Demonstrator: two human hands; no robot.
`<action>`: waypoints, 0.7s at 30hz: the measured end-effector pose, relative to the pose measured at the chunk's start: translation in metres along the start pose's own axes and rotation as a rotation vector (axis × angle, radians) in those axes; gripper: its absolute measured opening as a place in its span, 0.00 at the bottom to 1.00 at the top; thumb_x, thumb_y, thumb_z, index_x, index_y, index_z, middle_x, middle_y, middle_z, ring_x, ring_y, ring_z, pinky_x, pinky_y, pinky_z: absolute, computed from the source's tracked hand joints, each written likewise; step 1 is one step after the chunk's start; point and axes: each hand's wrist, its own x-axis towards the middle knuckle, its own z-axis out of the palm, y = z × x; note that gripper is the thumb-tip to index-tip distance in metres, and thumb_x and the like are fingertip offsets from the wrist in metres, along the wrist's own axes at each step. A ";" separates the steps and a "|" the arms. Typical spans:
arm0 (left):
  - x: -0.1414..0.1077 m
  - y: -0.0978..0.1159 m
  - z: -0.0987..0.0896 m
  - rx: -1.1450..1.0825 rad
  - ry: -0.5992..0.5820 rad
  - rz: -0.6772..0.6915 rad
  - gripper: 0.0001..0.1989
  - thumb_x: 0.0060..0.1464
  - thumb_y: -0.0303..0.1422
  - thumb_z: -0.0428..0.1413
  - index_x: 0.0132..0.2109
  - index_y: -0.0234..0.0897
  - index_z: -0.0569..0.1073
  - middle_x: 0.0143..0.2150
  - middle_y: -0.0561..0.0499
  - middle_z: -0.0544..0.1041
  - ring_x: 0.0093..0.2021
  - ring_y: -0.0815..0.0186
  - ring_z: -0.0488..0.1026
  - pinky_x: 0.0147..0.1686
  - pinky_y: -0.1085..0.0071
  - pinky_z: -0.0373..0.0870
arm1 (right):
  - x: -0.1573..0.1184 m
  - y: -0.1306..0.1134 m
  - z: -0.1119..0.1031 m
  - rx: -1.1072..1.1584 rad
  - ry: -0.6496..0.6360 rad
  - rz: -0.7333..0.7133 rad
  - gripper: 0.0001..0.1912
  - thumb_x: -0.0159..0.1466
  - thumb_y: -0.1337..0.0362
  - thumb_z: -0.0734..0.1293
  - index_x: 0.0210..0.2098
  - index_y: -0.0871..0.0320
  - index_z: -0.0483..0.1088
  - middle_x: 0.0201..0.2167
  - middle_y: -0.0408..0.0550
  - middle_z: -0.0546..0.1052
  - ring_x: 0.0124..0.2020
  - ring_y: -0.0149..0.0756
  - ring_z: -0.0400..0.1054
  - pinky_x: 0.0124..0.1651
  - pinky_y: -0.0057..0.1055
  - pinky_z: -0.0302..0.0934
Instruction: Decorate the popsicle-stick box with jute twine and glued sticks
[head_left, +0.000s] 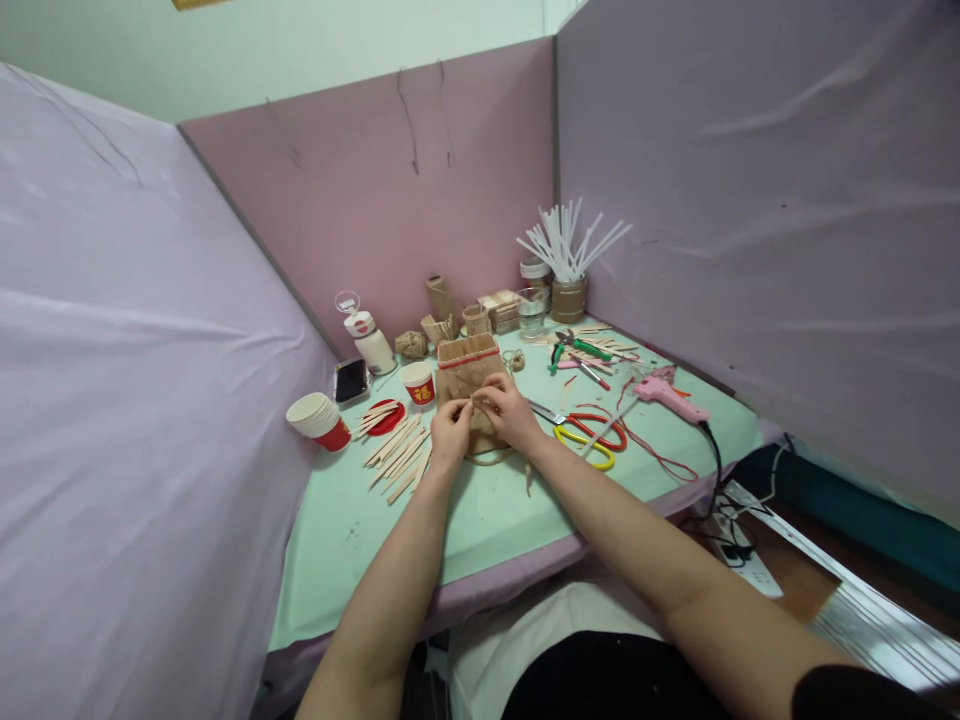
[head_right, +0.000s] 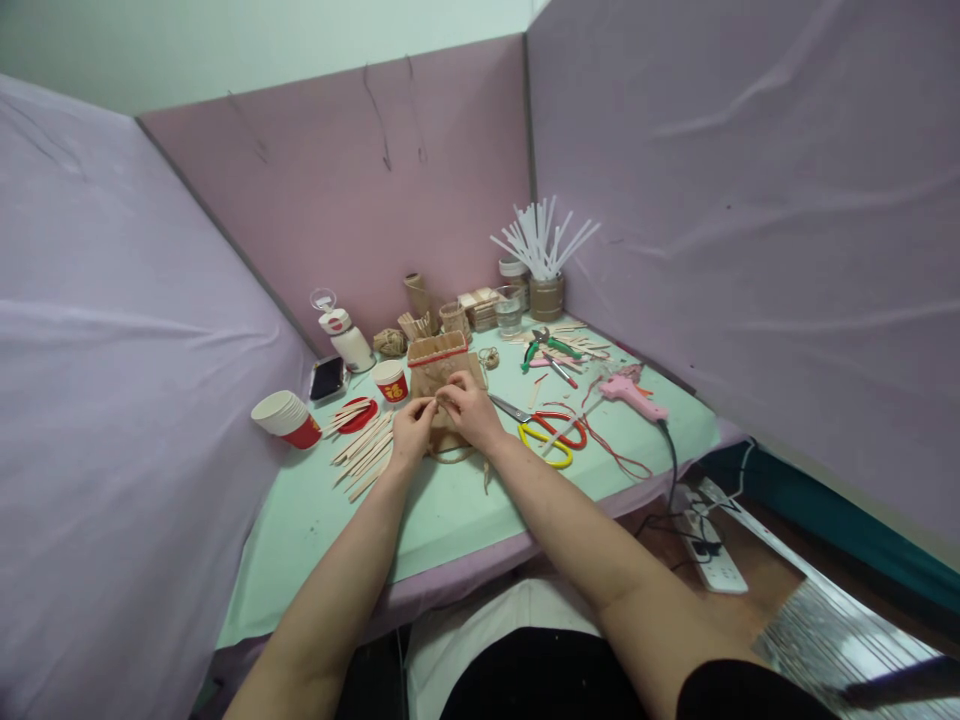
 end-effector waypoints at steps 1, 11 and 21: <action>0.000 -0.001 0.000 0.011 0.000 0.008 0.10 0.50 0.35 0.54 0.34 0.34 0.76 0.34 0.47 0.78 0.36 0.64 0.72 0.39 0.70 0.66 | 0.000 0.001 0.000 0.000 0.003 -0.001 0.08 0.62 0.64 0.60 0.36 0.57 0.71 0.41 0.51 0.64 0.39 0.35 0.65 0.42 0.32 0.61; -0.001 0.002 0.002 0.038 0.032 0.043 0.09 0.50 0.34 0.55 0.36 0.34 0.76 0.36 0.46 0.78 0.38 0.63 0.73 0.41 0.68 0.66 | 0.002 -0.001 0.001 0.088 0.027 0.087 0.09 0.63 0.62 0.60 0.30 0.58 0.68 0.31 0.47 0.69 0.37 0.34 0.64 0.41 0.31 0.58; -0.003 0.009 0.001 -0.029 0.026 0.001 0.10 0.48 0.36 0.56 0.34 0.34 0.77 0.33 0.47 0.78 0.35 0.64 0.73 0.38 0.70 0.67 | 0.008 -0.002 0.004 0.345 0.023 0.449 0.10 0.57 0.57 0.62 0.27 0.58 0.68 0.22 0.40 0.68 0.26 0.30 0.61 0.32 0.27 0.56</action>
